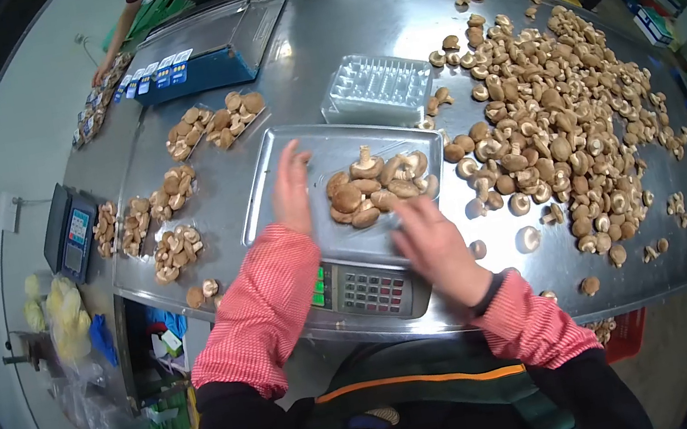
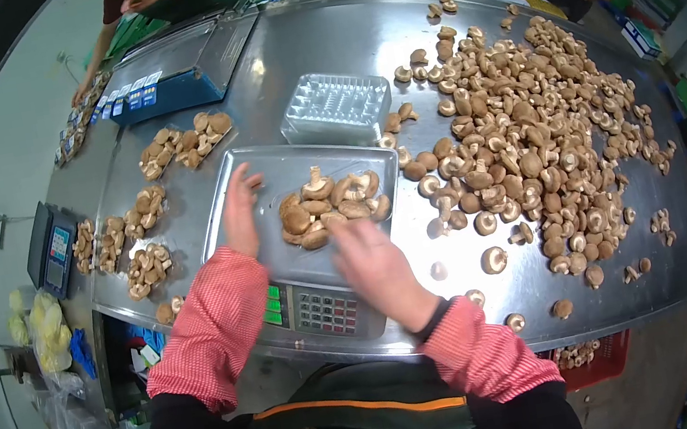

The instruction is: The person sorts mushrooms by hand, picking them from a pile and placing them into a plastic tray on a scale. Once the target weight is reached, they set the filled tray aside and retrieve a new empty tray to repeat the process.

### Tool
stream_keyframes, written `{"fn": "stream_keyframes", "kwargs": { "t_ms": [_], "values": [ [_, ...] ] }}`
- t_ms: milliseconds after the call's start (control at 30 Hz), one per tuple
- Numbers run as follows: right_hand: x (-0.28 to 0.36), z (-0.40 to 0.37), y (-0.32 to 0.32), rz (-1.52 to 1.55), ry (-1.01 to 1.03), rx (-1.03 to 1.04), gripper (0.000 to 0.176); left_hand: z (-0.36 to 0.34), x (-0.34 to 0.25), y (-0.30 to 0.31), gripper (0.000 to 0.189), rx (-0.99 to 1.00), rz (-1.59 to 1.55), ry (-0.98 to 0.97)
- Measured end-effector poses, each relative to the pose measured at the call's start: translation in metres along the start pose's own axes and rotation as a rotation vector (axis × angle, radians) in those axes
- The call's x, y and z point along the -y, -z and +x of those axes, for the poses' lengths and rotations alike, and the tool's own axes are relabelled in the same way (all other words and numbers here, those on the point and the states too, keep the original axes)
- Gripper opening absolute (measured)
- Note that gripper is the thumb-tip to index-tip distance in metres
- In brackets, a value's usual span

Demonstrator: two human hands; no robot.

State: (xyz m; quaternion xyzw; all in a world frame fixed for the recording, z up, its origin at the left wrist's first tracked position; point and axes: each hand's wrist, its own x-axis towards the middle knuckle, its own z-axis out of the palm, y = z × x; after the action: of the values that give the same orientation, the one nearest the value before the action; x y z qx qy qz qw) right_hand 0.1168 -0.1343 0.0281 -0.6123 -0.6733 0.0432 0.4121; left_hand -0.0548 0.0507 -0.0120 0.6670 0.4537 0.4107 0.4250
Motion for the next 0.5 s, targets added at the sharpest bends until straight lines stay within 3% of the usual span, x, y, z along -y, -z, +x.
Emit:
{"fn": "stream_keyframes", "kwargs": {
  "t_ms": [133,233,333,467,500],
  "values": [
    [-0.042,-0.029,0.028,0.067,-0.299,0.040,0.033,-0.027,0.029,0.057,0.039,0.045,-0.082,0.191],
    [-0.063,-0.036,0.039,0.010,-0.366,0.048,0.027,-0.055,0.022,0.075,0.024,0.072,-0.115,0.327],
    [-0.081,-0.024,0.034,-0.031,-0.381,-0.003,0.021,-0.066,0.029,0.069,0.025,0.158,0.015,0.190],
    [-0.093,-0.007,0.008,0.027,-0.476,0.040,0.022,-0.063,0.005,0.042,0.038,0.332,0.559,0.256],
    [-0.092,-0.007,-0.003,-0.034,-0.416,0.029,0.024,-0.060,-0.013,0.033,0.040,0.347,0.553,0.323]
  ]
}}
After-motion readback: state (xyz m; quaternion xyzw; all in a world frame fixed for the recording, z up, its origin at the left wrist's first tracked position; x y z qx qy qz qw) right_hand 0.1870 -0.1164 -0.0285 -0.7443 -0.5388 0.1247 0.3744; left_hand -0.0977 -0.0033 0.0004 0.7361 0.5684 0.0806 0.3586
